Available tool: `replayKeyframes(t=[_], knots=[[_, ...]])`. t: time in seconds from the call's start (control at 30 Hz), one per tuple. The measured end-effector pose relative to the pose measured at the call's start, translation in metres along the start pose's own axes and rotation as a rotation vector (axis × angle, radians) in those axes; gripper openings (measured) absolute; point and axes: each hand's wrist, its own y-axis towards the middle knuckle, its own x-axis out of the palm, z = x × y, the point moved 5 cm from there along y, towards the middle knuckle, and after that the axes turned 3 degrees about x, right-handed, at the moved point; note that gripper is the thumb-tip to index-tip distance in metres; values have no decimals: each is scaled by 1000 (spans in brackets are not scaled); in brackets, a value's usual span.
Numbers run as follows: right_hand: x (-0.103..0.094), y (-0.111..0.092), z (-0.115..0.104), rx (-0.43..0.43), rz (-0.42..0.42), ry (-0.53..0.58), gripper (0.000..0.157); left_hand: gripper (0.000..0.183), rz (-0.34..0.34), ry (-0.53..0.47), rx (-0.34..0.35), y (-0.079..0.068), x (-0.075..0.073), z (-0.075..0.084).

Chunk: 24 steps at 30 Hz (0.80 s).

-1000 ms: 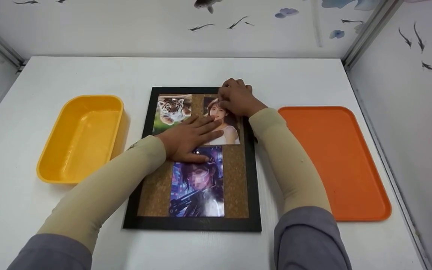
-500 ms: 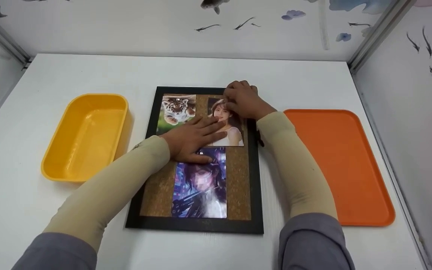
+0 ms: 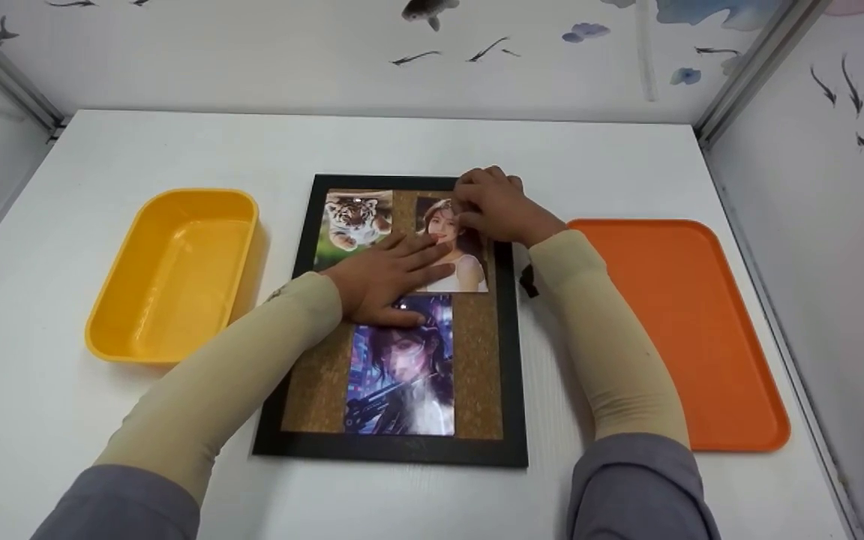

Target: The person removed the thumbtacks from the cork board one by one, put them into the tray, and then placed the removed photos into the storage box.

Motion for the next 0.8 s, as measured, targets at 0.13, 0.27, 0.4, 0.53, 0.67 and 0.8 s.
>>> replayKeyframes(t=[0.13, 0.27, 0.4, 0.53, 0.67, 0.8], knots=[[-2, -6, 1, -1, -20, 7, 9, 89, 0, 3, -2, 0, 1, -1], [-5, -14, 1, -2, -23, 1, 8, 89, 3, 0, 1, 1, 1, 0], [-9, -23, 0, -13, -12, -10, 9, 89, 5, -2, 2, 2, 1, 0], [-13, -31, 0, 1, -24, -14, 10, 89, -8, 3, -5, 1, 1, 0], [-18, -42, 2, 33, -34, -8, 11, 89, -11, -5, -10, 1, 0, 0], [-23, -57, 5, 73, -17, -4, 12, 89, -10, -17, -8, 2, 0, 0]])
